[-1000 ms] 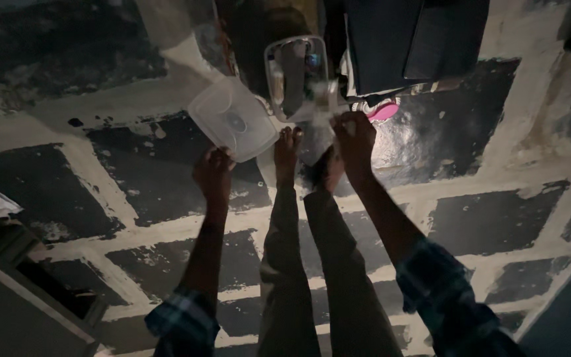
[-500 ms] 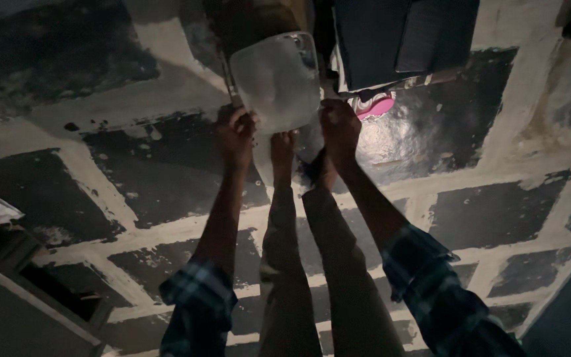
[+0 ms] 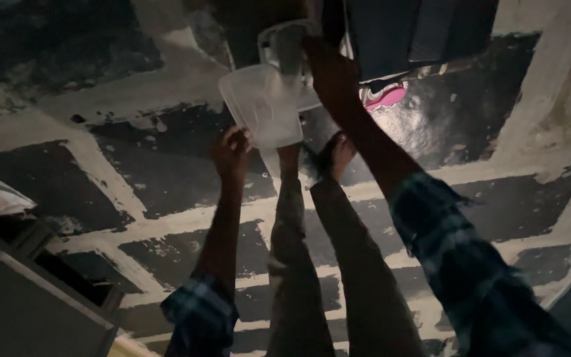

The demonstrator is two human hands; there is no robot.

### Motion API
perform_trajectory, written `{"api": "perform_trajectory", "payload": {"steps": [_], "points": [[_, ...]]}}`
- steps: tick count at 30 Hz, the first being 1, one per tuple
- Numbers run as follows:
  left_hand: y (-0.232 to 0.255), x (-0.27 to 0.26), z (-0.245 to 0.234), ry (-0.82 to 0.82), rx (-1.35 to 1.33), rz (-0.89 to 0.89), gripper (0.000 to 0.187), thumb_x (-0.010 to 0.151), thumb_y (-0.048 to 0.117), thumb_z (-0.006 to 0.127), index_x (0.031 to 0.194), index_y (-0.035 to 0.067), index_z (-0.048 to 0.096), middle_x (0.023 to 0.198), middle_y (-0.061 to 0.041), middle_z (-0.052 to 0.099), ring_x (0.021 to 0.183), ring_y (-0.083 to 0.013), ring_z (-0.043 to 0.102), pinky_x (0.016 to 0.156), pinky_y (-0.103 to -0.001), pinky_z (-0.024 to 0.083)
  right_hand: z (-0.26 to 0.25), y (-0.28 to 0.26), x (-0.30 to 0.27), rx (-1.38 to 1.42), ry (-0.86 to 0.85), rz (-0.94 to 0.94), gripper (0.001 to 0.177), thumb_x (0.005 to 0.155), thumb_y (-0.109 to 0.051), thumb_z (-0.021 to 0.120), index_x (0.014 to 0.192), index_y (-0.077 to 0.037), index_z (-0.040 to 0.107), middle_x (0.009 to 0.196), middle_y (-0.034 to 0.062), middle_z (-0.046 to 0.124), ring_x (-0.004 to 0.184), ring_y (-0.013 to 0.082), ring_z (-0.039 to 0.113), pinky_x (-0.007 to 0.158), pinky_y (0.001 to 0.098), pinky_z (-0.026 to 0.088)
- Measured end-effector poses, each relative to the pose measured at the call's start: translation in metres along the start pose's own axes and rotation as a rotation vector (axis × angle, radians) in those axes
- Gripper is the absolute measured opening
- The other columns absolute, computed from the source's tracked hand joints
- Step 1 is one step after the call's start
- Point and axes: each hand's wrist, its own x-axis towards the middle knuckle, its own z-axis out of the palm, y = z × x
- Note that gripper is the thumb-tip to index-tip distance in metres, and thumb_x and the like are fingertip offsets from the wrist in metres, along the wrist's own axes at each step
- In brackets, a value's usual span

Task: The person picks up a folded portable desk from a shelf, unfolds its legs, and places it on the floor.

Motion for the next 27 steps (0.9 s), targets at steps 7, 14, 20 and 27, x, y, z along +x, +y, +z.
{"api": "perform_trajectory", "payload": {"steps": [7,14,20,27], "points": [[0.029,-0.023,0.001,0.003,0.185,0.035,0.025,0.104,0.017,0.076,0.11,-0.007,0.077,0.086,-0.012,0.07,0.078,-0.0143,0.063,0.071,-0.029,0.05,0.019,0.001,0.015,-0.134,-0.166,-0.002,0.016,0.095,-0.012,0.066,0.11,-0.009,0.07,0.085,0.0094,0.071,0.064,0.0242,0.07,0.049,0.0367,0.054],[0.048,-0.027,0.032,0.026,-0.144,0.147,0.029,0.097,0.023,0.072,0.113,-0.001,0.071,0.093,-0.003,0.075,0.08,-0.01,0.069,0.07,-0.027,0.054,0.009,-0.004,-0.003,-0.069,-0.223,0.149,0.021,0.09,-0.032,0.073,0.087,-0.012,0.073,0.079,0.0096,0.072,0.069,0.0272,0.072,0.052,0.0413,0.054],[0.053,-0.029,0.034,0.046,0.052,0.119,0.031,0.1,0.026,0.074,0.106,-0.004,0.077,0.074,-0.006,0.064,0.067,-0.0095,0.057,0.06,-0.028,0.046,0.02,0.017,0.002,-0.306,-0.105,0.032,0.005,0.094,-0.011,0.066,0.094,-0.012,0.071,0.086,0.0078,0.072,0.072,0.0227,0.072,0.052,0.0354,0.054],[0.068,-0.028,0.014,0.154,0.482,0.27,0.027,0.1,0.027,0.062,0.099,0.005,0.077,0.073,-0.003,0.071,0.061,-0.0094,0.065,0.058,-0.028,0.052,0.029,0.015,0.018,-0.064,-0.2,0.047,0.01,0.102,-0.016,0.066,0.098,-0.008,0.071,0.081,0.0107,0.07,0.064,0.0264,0.071,0.049,0.0401,0.053]]}}
